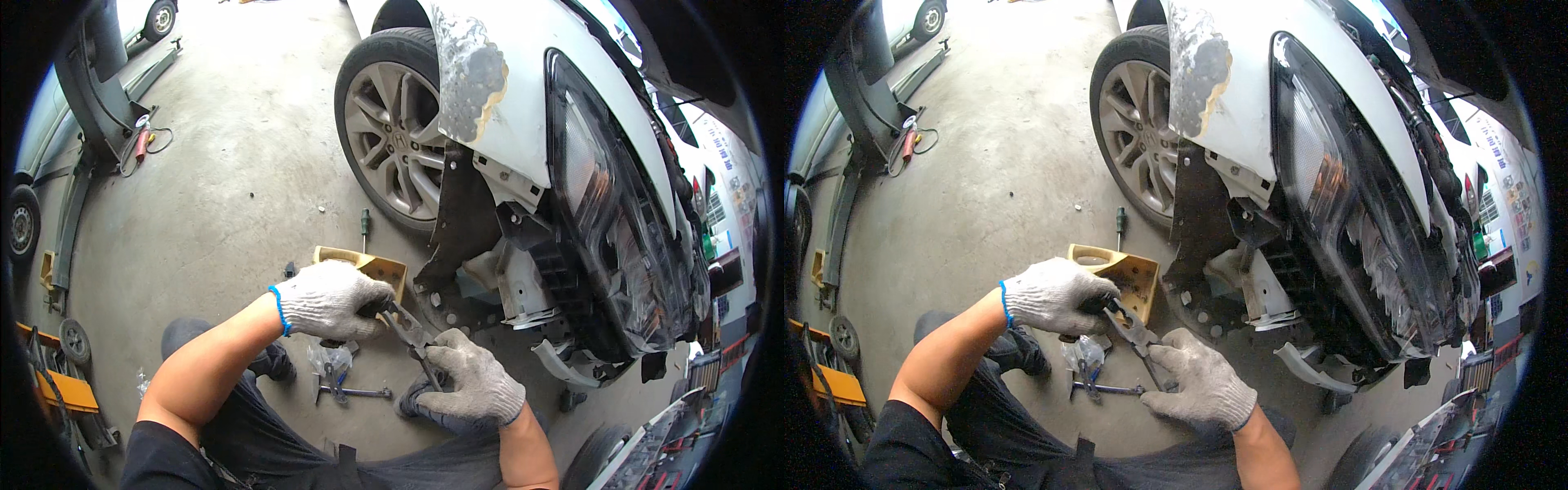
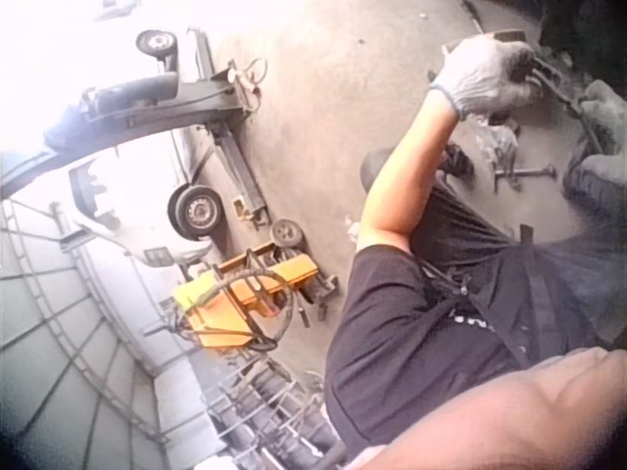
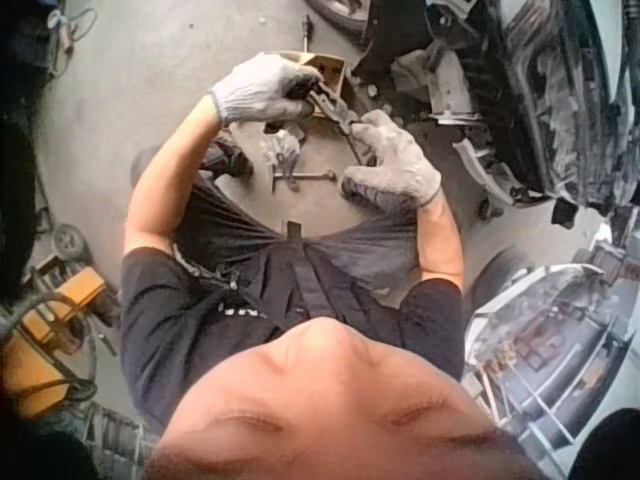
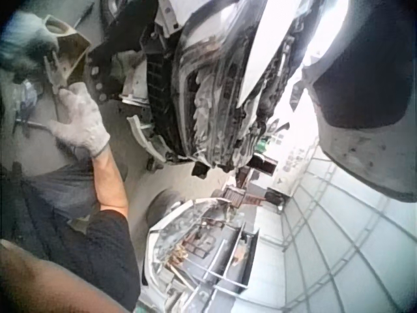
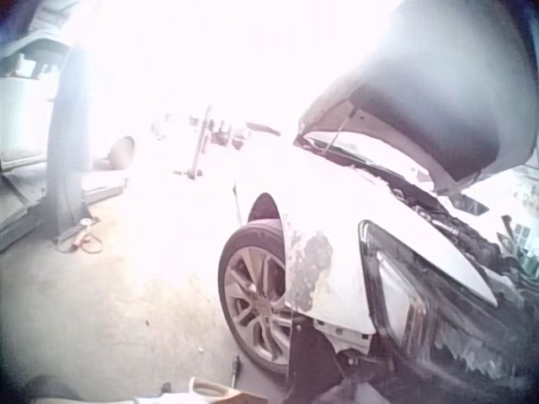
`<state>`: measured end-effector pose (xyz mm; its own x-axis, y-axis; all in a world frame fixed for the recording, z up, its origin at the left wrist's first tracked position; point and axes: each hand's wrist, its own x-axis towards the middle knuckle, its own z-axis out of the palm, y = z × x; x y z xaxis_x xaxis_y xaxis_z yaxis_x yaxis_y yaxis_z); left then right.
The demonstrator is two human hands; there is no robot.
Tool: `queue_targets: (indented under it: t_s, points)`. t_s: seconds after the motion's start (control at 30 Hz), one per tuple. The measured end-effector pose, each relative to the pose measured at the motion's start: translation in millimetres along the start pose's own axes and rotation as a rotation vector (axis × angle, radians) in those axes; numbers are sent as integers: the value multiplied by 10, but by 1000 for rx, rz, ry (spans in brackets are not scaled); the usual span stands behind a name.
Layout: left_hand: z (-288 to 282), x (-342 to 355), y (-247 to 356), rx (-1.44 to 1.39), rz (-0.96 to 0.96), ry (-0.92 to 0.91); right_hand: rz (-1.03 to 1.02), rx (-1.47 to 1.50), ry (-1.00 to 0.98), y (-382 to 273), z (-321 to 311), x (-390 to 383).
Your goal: The person is repairing a damaged front bumper on a white car. They use a screwdriver to pry and remove broken plastic clips and trim pieces from the bumper area, then use pliers and a hammer to extract remaining fasteners and damaged sections.
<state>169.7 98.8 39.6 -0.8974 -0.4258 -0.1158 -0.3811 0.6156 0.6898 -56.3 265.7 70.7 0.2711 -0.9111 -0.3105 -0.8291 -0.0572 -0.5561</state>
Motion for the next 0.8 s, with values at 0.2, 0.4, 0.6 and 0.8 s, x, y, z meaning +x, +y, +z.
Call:
queue_targets:
  t_s: [0.2, 0.4, 0.6, 0.8]
  points:
    - [75, 49, 13, 175, 79, -82, -18, 18, -20, 53, 44, -51]
    - [212, 62, -36, 285, 185, 67, -4, 41, -46, 98, 82, -69]
    - [248, 71, 14, 374, 176, 100, 10, 37, -52, 117, 126, -69]
    - [376, 75, 19, 526, 159, 164, -19, -17, 58, 207, 299, -55]
